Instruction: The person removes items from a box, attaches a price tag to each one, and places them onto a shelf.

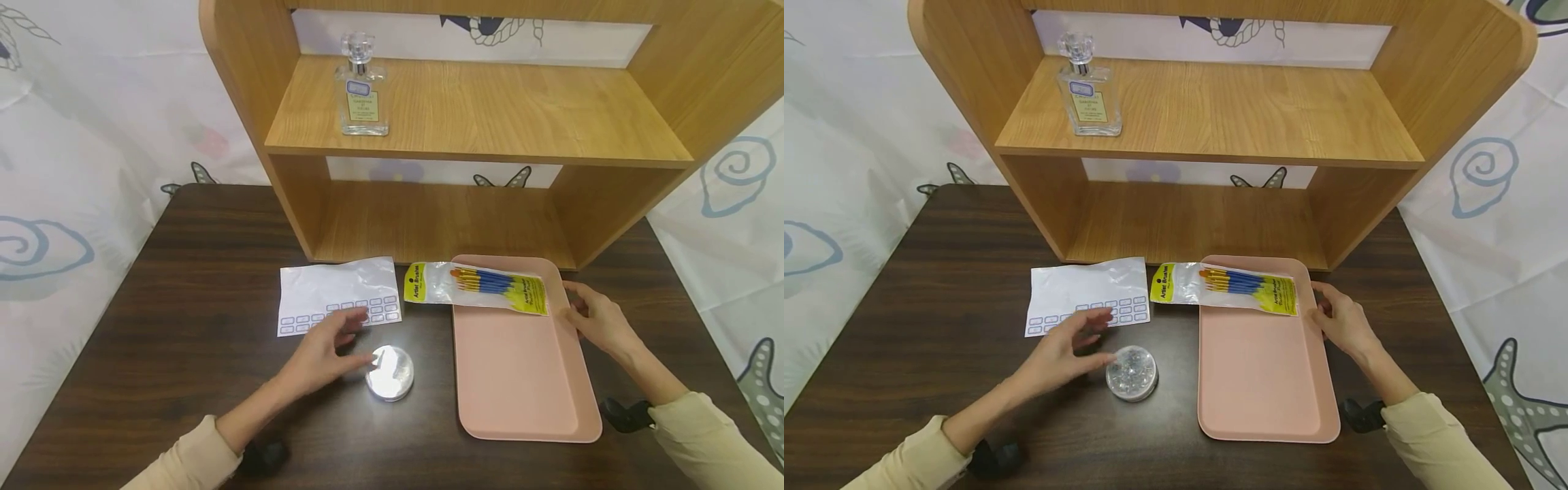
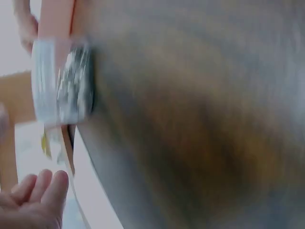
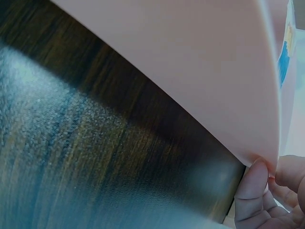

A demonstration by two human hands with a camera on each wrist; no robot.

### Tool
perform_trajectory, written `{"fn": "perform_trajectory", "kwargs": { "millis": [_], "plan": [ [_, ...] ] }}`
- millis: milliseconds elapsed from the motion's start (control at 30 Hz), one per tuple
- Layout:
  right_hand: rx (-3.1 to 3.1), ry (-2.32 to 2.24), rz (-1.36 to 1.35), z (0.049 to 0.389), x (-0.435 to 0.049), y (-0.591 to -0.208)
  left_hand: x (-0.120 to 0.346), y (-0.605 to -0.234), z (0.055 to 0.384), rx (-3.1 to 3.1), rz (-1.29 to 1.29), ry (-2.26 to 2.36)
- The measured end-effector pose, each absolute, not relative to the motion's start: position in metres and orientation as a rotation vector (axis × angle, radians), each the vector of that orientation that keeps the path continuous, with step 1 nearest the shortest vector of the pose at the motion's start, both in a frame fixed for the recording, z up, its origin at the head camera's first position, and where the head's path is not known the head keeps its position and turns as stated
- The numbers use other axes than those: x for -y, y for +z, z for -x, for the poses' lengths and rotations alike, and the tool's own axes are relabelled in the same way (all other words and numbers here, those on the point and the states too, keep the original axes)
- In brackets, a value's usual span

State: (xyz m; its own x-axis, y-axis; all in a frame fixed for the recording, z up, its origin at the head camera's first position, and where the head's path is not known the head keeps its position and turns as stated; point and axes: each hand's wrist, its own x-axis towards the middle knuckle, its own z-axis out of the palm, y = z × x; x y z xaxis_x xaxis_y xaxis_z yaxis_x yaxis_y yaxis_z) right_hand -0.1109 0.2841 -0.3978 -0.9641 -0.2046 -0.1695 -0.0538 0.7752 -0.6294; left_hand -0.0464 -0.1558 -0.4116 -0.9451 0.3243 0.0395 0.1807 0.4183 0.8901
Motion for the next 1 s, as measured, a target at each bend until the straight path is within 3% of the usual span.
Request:
{"fn": "perform_trajectory", "kwargs": {
  "millis": [167,333,567,1000],
  "plan": [
    [-2.745,-0.960,0.210,0.111,-0.284,-0.397,0.190,-0.407,0.069,-2.670,-0.069,1.559],
    [-2.748,-0.963,0.215,0.112,-0.285,-0.397,0.226,-0.407,0.084,-2.890,0.117,1.322],
    [-2.742,-0.961,0.208,0.112,-0.284,-0.398,0.253,-0.412,0.099,-2.939,0.237,1.122],
    [-2.734,-0.965,0.202,0.111,-0.285,-0.399,0.257,-0.421,0.109,-2.967,0.258,0.850]
  ]
}}
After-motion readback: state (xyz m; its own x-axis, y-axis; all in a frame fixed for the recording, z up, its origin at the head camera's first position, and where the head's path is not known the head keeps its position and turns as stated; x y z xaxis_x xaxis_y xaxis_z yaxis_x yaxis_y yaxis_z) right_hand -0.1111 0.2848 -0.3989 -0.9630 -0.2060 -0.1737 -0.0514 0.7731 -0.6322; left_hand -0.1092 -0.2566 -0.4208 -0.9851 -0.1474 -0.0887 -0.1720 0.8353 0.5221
